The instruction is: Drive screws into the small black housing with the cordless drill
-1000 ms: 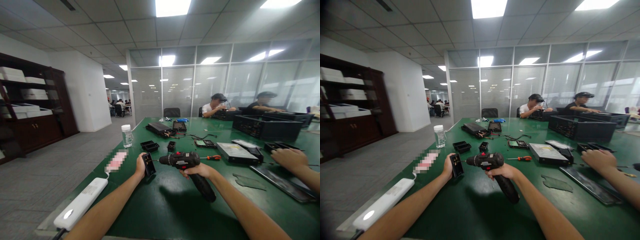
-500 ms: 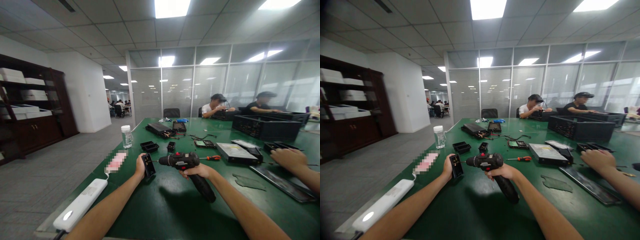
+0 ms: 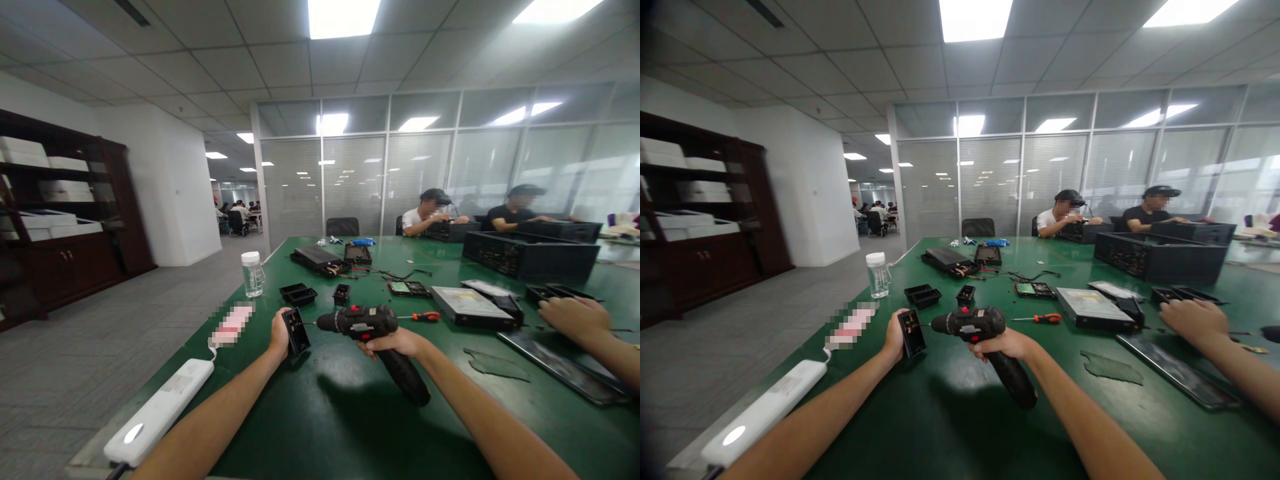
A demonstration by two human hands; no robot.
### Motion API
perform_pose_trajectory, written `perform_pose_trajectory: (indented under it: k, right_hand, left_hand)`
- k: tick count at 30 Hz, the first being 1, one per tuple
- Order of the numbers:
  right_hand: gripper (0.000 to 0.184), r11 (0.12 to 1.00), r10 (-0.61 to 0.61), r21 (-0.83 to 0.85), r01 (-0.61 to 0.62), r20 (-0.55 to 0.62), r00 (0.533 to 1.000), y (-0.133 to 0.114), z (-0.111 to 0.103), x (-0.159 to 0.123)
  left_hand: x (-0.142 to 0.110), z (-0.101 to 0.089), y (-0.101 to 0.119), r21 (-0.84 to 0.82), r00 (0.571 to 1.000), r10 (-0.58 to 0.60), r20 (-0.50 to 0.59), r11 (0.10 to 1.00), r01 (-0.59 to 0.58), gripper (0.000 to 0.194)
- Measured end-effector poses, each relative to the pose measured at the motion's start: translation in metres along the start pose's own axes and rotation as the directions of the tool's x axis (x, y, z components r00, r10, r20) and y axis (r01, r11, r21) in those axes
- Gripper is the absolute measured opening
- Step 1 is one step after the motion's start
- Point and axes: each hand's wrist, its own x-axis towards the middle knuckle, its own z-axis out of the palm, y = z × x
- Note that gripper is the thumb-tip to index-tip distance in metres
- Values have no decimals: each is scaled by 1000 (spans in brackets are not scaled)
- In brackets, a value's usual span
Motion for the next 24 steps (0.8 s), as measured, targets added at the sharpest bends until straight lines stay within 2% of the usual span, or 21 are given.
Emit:
perform_pose_trajectory:
  k: [24]
  right_hand:
    - [30, 1000, 9, 2, -8, -42, 999, -3, 4, -1]
  left_hand:
    - [3, -1, -6, -29, 1000, -9, 17, 1000, 9, 32]
